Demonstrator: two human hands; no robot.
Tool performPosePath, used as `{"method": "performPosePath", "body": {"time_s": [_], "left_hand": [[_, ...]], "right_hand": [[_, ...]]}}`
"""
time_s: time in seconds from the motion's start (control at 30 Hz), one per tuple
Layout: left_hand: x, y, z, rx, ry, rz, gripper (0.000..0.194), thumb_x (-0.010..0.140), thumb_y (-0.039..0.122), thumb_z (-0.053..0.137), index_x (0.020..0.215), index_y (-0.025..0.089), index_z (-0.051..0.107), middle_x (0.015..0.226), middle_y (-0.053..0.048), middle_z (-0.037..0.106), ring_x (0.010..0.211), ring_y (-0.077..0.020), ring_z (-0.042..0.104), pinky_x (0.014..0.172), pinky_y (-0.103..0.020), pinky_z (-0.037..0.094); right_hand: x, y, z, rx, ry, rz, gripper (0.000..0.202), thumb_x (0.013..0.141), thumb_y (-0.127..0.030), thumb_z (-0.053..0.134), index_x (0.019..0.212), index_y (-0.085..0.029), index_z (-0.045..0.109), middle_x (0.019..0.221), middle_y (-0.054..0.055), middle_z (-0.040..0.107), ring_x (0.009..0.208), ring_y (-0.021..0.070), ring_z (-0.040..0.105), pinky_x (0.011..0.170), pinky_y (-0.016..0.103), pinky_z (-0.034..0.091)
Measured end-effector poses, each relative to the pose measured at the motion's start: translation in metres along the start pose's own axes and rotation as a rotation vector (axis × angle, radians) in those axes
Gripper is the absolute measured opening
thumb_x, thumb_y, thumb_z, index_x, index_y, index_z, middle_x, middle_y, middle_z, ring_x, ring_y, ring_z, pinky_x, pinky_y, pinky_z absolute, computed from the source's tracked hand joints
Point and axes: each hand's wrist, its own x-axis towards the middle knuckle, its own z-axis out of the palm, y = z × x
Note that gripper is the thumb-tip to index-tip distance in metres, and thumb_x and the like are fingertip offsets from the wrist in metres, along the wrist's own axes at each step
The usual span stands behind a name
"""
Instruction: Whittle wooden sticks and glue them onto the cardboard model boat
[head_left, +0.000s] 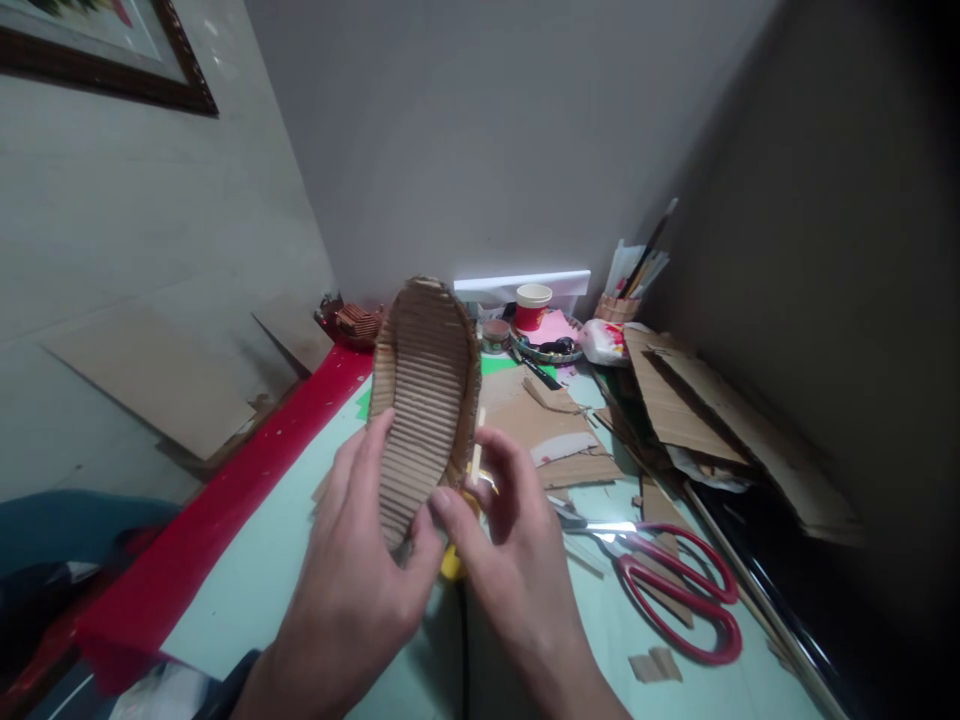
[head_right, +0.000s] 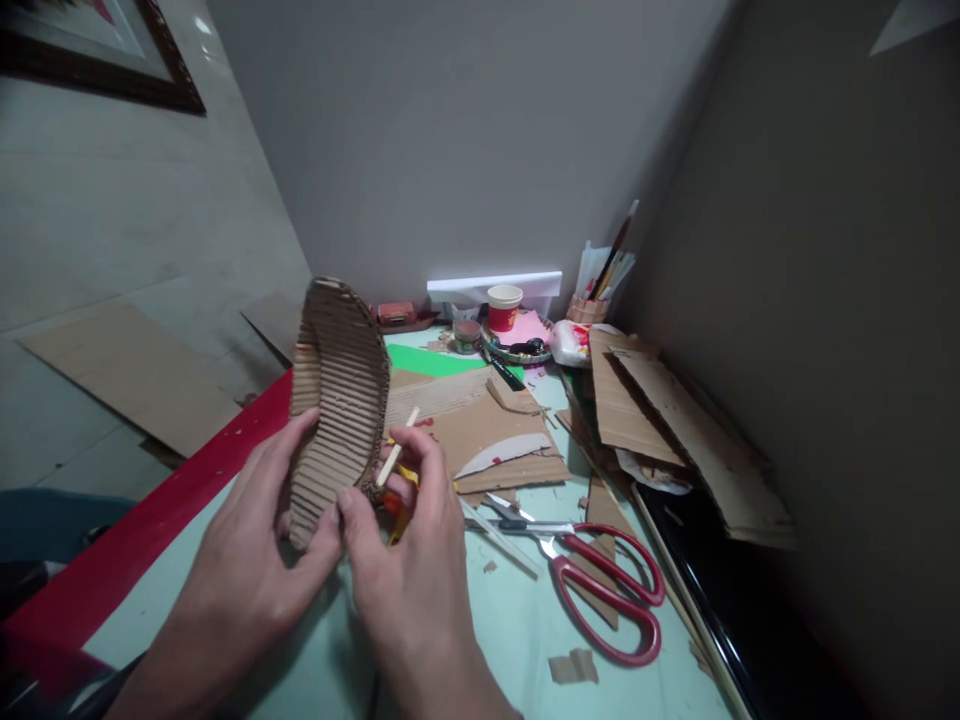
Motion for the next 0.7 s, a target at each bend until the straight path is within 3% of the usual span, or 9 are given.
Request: {"method": "performPosePath", "body": {"time_s": [0.23, 0.4, 0.5, 0.57, 0.7], "left_hand": [[-0.001, -0.001, -0.001, 0.088, 0.091, 0.061, 0.060, 0.089, 0.027, 0.047, 0.142, -0.001, 0.048, 0.137, -0.025, 0.059, 0.127, -0.0350, 0.056, 0.097, -0.050, 0.054], [-0.002, -0.005, 0.000, 0.097, 0.115, 0.078, 0.057, 0.090, 0.024, 0.046, 0.140, -0.003, 0.049, 0.138, -0.026, 0.059, 0.129, -0.0336, 0.055, 0.100, -0.047, 0.053], [-0.003, -0.008, 0.003, 0.089, 0.139, 0.112, 0.056, 0.090, 0.021, 0.045, 0.138, -0.006, 0.049, 0.138, -0.027, 0.058, 0.130, -0.0313, 0.055, 0.104, -0.043, 0.050], [-0.004, -0.011, 0.005, 0.090, 0.154, 0.147, 0.055, 0.090, 0.020, 0.045, 0.138, -0.006, 0.049, 0.139, -0.028, 0.057, 0.131, -0.0309, 0.054, 0.108, -0.044, 0.046], [-0.007, -0.013, 0.009, 0.070, 0.127, 0.125, 0.054, 0.093, 0.023, 0.043, 0.142, 0.000, 0.045, 0.145, -0.025, 0.052, 0.137, -0.0296, 0.047, 0.113, -0.045, 0.039]], "right_hand": [[0.000, -0.005, -0.007, -0.118, 0.143, -0.067, 0.042, 0.082, -0.030, 0.072, 0.120, -0.024, 0.057, 0.113, 0.007, 0.067, 0.106, 0.0224, 0.068, 0.090, 0.036, 0.059], [-0.005, -0.014, -0.008, -0.147, 0.384, -0.337, 0.017, 0.093, -0.022, 0.064, 0.109, -0.026, 0.067, 0.094, 0.000, 0.068, 0.086, 0.0129, 0.069, 0.075, 0.023, 0.056], [-0.010, -0.022, 0.002, -0.175, 0.500, -0.550, 0.021, 0.092, -0.009, 0.055, 0.099, -0.021, 0.070, 0.082, -0.001, 0.064, 0.074, 0.0125, 0.063, 0.066, 0.026, 0.050], [-0.014, -0.027, 0.008, -0.202, 0.494, -0.644, 0.023, 0.087, -0.004, 0.053, 0.093, -0.019, 0.069, 0.074, -0.002, 0.060, 0.067, 0.0130, 0.057, 0.061, 0.028, 0.045], [-0.020, -0.030, 0.011, -0.299, 0.396, -0.667, 0.023, 0.087, -0.001, 0.051, 0.091, -0.019, 0.066, 0.070, -0.001, 0.056, 0.062, 0.0138, 0.054, 0.060, 0.031, 0.043]]}}
